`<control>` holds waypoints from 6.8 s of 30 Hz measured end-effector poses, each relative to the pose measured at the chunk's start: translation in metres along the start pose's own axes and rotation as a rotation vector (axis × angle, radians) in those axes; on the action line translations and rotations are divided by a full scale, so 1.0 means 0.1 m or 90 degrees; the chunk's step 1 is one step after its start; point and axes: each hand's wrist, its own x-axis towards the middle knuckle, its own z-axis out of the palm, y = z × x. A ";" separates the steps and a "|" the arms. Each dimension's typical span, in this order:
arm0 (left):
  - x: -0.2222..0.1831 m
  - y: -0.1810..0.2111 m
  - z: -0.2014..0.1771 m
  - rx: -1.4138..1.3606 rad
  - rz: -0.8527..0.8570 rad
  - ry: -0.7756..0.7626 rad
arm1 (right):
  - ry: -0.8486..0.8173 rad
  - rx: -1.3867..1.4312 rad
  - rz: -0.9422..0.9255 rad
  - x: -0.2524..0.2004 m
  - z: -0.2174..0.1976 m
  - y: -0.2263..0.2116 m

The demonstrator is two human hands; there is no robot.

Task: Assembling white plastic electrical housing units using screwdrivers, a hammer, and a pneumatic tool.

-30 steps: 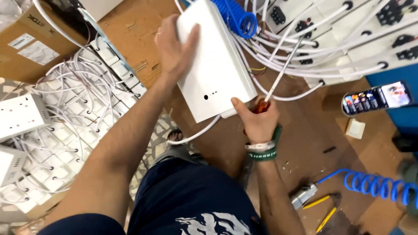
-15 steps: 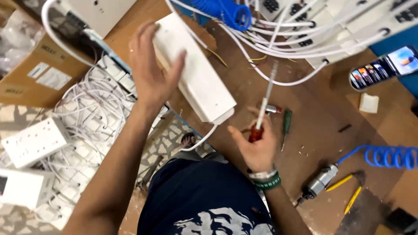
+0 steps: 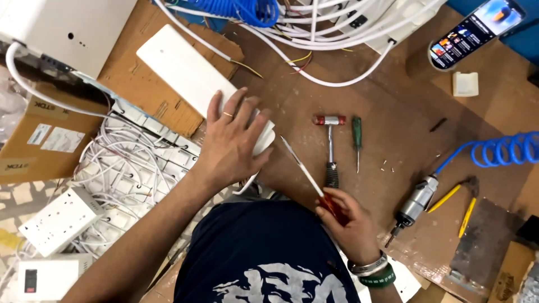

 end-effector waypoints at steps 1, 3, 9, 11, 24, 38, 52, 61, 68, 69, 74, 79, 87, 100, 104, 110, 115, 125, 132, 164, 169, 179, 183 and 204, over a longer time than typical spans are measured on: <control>0.00 -0.01 0.00 -0.001 -0.003 -0.001 | 0.059 -0.015 -0.054 0.01 -0.03 0.07; 0.02 0.00 0.01 0.007 -0.004 -0.005 | 0.055 -0.004 -0.030 0.01 -0.08 0.05; 0.01 0.02 0.00 -0.004 -0.011 0.008 | 0.032 -0.016 -0.068 0.15 -0.06 0.10; 0.01 0.02 -0.03 -0.006 -0.014 0.016 | 0.033 -0.043 -0.056 0.19 -0.08 0.04; -0.01 0.01 0.01 -0.037 -0.014 0.041 | -0.194 0.316 0.196 0.45 -0.39 0.06; -0.02 -0.01 0.06 -0.024 -0.005 0.053 | -0.176 0.272 0.238 0.52 -0.46 0.04; -0.01 0.00 0.05 -0.053 -0.009 0.074 | -0.168 0.279 0.196 0.54 -0.46 0.20; -0.03 -0.06 0.22 -0.075 0.019 0.128 | -0.177 0.316 0.160 0.66 -0.41 0.57; -0.04 -0.06 0.22 -0.076 0.020 0.131 | -0.144 0.300 0.230 0.72 -0.38 0.44; -0.04 -0.05 0.20 -0.080 0.018 0.129 | -0.167 0.314 0.226 0.73 -0.38 0.42; -0.02 -0.05 0.15 -0.073 0.017 0.137 | -0.163 0.268 0.185 0.71 -0.41 0.37; -0.03 -0.06 0.17 -0.080 0.018 0.132 | -0.213 0.310 0.220 0.76 -0.39 0.33; -0.01 -0.04 0.15 -0.080 0.014 0.131 | -0.113 0.231 0.130 0.68 -0.47 0.29; -0.02 -0.07 0.18 -0.085 0.025 0.134 | -0.185 0.298 0.220 0.73 -0.42 0.12; -0.02 -0.05 0.17 -0.087 0.020 0.136 | -0.152 0.227 0.112 0.72 -0.41 0.37; -0.03 -0.06 0.18 -0.087 0.020 0.140 | -0.125 0.206 0.101 0.73 -0.39 0.15; -0.03 -0.08 0.19 -0.088 0.019 0.142 | -0.160 0.232 0.164 0.82 -0.44 0.27; -0.07 -0.26 0.14 -0.097 0.102 0.089 | -0.258 0.255 0.176 0.82 -0.40 0.40; 0.32 -0.40 0.36 0.018 0.175 -0.034 | -0.214 0.283 0.177 0.54 -0.49 0.51; 0.83 -1.67 1.30 0.113 -0.245 0.180 | 0.019 0.191 0.094 0.18 0.26 0.67; 0.84 -1.67 1.21 0.084 -0.246 0.178 | 0.044 0.243 0.084 0.28 0.24 0.67; 0.88 -1.64 1.26 0.119 -0.252 0.153 | 0.039 0.181 0.062 0.32 0.36 0.63; 0.88 -1.45 1.30 0.137 -0.267 0.115 | 0.177 -0.040 -0.044 0.27 0.37 0.38; 0.94 -0.96 1.36 0.163 -0.388 0.082 | -0.148 0.453 0.300 0.61 0.17 0.59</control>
